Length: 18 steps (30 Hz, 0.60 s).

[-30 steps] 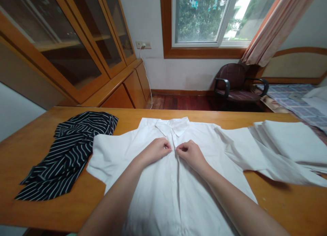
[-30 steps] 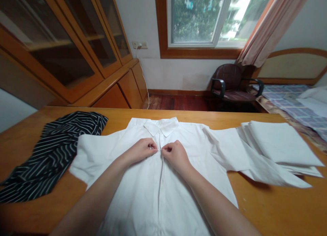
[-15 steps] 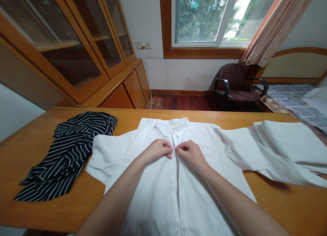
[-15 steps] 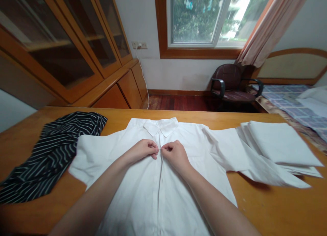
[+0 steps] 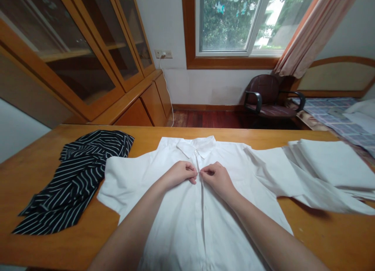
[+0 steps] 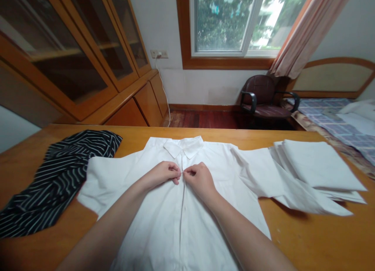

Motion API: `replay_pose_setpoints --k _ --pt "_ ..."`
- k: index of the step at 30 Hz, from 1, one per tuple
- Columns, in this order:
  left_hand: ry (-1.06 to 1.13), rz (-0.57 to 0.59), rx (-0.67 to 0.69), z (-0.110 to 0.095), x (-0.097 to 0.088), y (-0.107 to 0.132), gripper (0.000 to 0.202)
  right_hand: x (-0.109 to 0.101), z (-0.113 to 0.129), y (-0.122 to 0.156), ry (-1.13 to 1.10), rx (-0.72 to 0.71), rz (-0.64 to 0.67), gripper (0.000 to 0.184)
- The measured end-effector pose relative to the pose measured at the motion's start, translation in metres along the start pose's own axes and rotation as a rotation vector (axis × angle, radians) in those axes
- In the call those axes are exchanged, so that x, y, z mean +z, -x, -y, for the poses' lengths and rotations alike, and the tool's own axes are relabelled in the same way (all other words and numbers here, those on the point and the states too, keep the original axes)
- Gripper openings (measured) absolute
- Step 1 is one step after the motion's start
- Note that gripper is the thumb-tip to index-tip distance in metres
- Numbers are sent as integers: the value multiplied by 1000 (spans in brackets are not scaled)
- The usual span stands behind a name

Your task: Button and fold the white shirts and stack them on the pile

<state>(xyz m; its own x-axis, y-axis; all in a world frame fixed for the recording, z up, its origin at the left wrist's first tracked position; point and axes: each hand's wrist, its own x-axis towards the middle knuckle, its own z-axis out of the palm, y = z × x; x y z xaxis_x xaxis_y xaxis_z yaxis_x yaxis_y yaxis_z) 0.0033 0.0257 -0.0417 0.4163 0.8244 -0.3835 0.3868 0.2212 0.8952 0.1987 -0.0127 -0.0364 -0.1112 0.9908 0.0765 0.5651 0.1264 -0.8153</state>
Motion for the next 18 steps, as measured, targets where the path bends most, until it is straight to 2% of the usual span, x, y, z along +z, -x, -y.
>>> replay_pose_setpoints --k 18 --pt "35 19 -22 -5 0 1 8 1 0 1 20 -3 4 16"
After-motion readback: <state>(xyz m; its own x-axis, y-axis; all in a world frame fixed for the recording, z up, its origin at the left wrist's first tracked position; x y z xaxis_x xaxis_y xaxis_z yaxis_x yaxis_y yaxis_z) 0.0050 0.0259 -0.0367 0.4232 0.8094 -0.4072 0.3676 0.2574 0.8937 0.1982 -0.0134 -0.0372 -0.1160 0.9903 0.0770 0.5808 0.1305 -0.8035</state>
